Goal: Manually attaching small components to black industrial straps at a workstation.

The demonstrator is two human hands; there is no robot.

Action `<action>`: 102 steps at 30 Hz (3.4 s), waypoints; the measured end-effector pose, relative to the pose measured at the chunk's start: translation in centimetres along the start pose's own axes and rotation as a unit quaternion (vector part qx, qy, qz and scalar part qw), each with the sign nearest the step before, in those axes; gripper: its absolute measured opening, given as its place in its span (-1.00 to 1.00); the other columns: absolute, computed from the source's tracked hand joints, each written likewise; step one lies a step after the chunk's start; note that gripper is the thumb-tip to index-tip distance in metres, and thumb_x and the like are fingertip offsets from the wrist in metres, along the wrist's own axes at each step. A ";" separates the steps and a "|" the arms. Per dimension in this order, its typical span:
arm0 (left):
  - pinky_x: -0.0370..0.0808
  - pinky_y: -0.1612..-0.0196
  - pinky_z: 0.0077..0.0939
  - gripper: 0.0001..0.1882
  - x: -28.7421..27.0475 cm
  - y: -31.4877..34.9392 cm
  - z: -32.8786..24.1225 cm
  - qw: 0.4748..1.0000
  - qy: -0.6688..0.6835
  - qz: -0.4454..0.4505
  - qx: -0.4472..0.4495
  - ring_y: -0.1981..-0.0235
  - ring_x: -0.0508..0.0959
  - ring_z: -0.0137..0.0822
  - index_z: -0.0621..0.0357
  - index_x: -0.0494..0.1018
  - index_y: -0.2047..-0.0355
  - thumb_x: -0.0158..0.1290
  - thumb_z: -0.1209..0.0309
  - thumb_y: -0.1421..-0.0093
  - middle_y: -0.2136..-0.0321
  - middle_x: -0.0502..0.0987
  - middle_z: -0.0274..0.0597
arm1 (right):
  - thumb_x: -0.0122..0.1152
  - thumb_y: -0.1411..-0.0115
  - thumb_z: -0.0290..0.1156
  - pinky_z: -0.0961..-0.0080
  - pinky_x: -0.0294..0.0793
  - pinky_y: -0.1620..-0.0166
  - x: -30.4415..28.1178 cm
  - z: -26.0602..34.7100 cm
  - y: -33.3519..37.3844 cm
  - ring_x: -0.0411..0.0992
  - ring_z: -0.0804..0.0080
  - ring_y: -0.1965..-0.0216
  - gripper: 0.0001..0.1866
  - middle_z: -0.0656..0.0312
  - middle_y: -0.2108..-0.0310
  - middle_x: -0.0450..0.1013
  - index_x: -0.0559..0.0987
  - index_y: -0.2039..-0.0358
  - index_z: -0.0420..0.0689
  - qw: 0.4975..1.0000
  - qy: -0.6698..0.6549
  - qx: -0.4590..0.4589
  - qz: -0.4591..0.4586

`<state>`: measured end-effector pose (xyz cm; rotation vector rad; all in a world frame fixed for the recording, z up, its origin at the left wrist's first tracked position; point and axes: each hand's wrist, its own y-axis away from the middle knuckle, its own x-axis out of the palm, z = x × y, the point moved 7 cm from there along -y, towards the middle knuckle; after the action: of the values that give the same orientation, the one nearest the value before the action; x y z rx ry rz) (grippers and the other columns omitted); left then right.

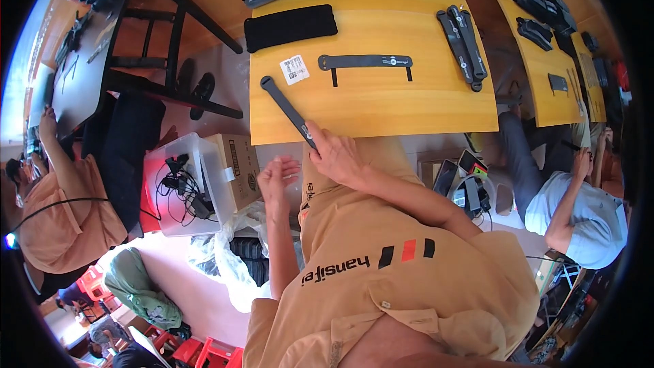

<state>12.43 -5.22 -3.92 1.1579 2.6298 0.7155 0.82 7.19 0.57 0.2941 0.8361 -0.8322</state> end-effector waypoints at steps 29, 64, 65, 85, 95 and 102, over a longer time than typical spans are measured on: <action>0.57 0.46 -0.67 -0.79 11.3 3.1 -6.5 0.973 0.144 0.181 0.000 0.50 0.57 -0.45 0.29 0.46 0.27 0.12 0.44 -0.10 0.48 0.56 -0.19 | 0.17 0.06 -0.61 0.54 0.42 0.48 -13.1 0.7 1.6 0.44 0.35 0.54 -0.87 0.15 0.51 0.45 0.58 0.43 -0.24 0.954 -0.255 -0.153 0.038; 0.57 0.29 -0.58 -0.56 11.8 4.6 -9.2 0.961 0.113 0.249 0.044 0.37 0.53 -0.45 0.37 0.38 0.10 0.18 0.61 0.03 0.40 0.52 -0.21 | 0.08 0.09 -0.71 0.41 0.32 0.54 -14.1 3.3 2.2 0.35 0.22 0.56 -0.86 0.14 0.54 0.32 0.42 0.47 -0.23 0.966 -0.138 -0.202 -0.087; 0.57 0.30 -0.59 -0.55 11.8 4.6 -9.3 0.962 0.106 0.247 0.051 0.38 0.54 -0.45 0.37 0.38 0.09 0.19 0.61 0.04 0.40 0.52 -0.20 | 0.08 0.09 -0.71 0.41 0.32 0.54 -14.0 3.3 2.2 0.35 0.22 0.56 -0.86 0.14 0.54 0.32 0.42 0.47 -0.23 0.966 -0.136 -0.202 -0.088; 0.51 0.37 -0.60 -0.56 13.3 6.5 -6.7 0.929 0.050 0.360 -0.068 0.46 0.53 -0.48 0.30 0.42 0.21 0.26 0.62 0.17 0.46 0.52 -0.26 | 0.10 0.12 -0.71 0.46 0.37 0.53 -16.1 0.2 1.1 0.38 0.23 0.57 -0.87 0.14 0.56 0.35 0.44 0.50 -0.25 0.960 -0.105 -0.166 -0.202; 0.53 0.27 -0.42 -0.59 13.1 5.3 -7.1 0.897 0.259 0.333 -0.131 0.35 0.55 -0.26 0.30 0.27 0.05 0.04 0.43 -0.10 0.36 0.50 -0.11 | 0.12 0.14 -0.65 0.41 0.39 0.48 -15.8 4.3 3.4 0.39 0.23 0.50 -0.82 0.17 0.52 0.34 0.46 0.45 -0.18 0.939 -0.103 -0.308 -0.110; 0.57 0.29 -0.42 -0.58 12.4 4.8 -6.2 0.878 0.272 0.378 -0.115 0.34 0.57 -0.24 0.30 0.23 0.01 0.02 0.42 -0.15 0.33 0.50 -0.04 | 0.13 0.17 -0.71 0.47 0.37 0.54 -16.2 2.9 2.8 0.39 0.25 0.55 -0.79 0.17 0.55 0.36 0.47 0.44 -0.22 0.948 -0.127 -0.256 -0.140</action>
<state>4.94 4.45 4.16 2.1838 2.2791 1.6478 -1.77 16.06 14.43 -0.3926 0.8282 -0.8605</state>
